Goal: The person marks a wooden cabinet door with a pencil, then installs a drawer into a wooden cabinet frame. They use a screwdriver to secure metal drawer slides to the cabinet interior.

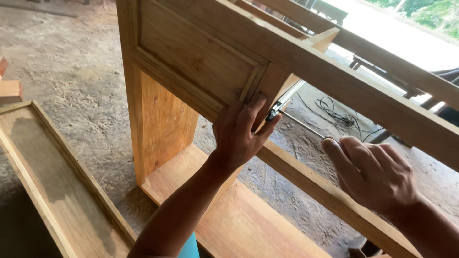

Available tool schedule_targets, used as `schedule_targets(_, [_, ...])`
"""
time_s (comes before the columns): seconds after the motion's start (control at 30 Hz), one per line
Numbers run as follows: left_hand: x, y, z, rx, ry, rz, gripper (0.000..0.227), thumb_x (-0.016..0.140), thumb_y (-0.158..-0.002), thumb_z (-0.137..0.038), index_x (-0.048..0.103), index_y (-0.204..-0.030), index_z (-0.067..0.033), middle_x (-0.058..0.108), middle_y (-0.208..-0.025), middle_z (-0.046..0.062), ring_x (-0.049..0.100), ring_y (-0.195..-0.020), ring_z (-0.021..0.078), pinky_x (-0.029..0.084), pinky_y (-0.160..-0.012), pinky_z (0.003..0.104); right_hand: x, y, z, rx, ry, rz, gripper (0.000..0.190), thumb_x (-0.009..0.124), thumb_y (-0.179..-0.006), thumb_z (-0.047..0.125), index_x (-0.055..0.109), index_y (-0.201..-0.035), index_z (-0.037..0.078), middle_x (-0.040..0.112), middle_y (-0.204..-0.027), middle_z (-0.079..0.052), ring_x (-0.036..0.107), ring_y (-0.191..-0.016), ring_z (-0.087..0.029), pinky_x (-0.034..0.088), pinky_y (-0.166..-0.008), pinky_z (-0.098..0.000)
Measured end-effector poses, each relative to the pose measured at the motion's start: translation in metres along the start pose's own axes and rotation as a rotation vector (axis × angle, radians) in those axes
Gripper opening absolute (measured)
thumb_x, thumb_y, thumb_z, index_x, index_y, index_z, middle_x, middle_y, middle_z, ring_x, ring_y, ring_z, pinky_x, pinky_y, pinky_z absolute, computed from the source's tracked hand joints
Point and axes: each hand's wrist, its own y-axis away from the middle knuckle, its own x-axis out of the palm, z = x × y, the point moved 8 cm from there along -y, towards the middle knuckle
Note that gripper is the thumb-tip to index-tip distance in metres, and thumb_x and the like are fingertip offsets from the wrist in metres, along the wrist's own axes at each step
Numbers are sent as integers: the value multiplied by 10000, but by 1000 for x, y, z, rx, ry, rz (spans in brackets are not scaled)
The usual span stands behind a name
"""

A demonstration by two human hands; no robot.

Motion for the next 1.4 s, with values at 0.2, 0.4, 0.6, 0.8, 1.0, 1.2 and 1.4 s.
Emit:
schedule_targets(0.2, [-1, 5, -4, -45, -38, -1, 524, 916, -876, -287, 607, -1254, -97, 646, -957, 88, 649, -830, 281, 536, -726, 415, 45, 7, -58, 1054, -1272, 471, 419, 625, -1087, 171, 624, -1502, 121, 700, -865, -166, 533, -520, -106, 481, -367, -258])
schedule_targets(0.4, [-3, -14, -4, 29, 23, -27, 534, 895, -903, -297, 588, -1278, -72, 689, -1097, 120, 694, -953, 277, 567, -797, 393, 35, 21, -71, 931, -678, 415, 631, 731, -816, 133, 572, -1427, 113, 795, -910, -37, 721, -666, -37, 569, -517, -214])
schedule_targets(0.6, [3, -6, 3, -41, -4, -3, 517, 942, -853, -296, 641, -1203, -63, 661, -929, 107, 648, -783, 258, 520, -670, 387, 0, -29, -14, 231, -311, 152, 506, 596, -951, 12, 507, -1447, -35, 717, -783, -62, 587, -581, -95, 471, -491, -248])
schedule_targets(0.8, [-2, 1, -8, -34, -16, -8, 474, 905, -920, -266, 622, -1252, -81, 700, -1049, 95, 681, -891, 272, 547, -729, 368, 45, 12, -41, 1180, -1779, 366, 571, 691, -966, 98, 560, -1516, 18, 649, -737, -26, 553, -528, -67, 483, -402, -215])
schedule_targets(1.0, [-5, 0, -5, 10, 4, 24, 499, 912, -913, -271, 627, -1258, -51, 688, -1000, 100, 664, -829, 260, 547, -730, 381, -5, 8, -24, 127, -241, -90, 407, 655, -1053, 87, 504, -1431, 67, 709, -930, -126, 649, -728, -139, 519, -581, -276])
schedule_targets(1.2, [0, 1, 0, -16, -7, -19, 494, 919, -879, -263, 643, -1232, -55, 647, -910, 97, 632, -771, 262, 523, -685, 397, 0, -29, -18, 347, -379, 119, 371, 607, -1024, 85, 550, -1384, 10, 734, -915, -132, 631, -650, -56, 481, -444, -164])
schedule_targets(1.4, [-2, -1, -8, -23, 6, 2, 474, 907, -911, -249, 621, -1238, -60, 690, -1019, 113, 672, -871, 305, 552, -756, 415, 32, 15, -42, 1101, -1234, 541, 566, 669, -967, 103, 569, -1524, 105, 729, -899, -140, 536, -546, -124, 498, -405, -281])
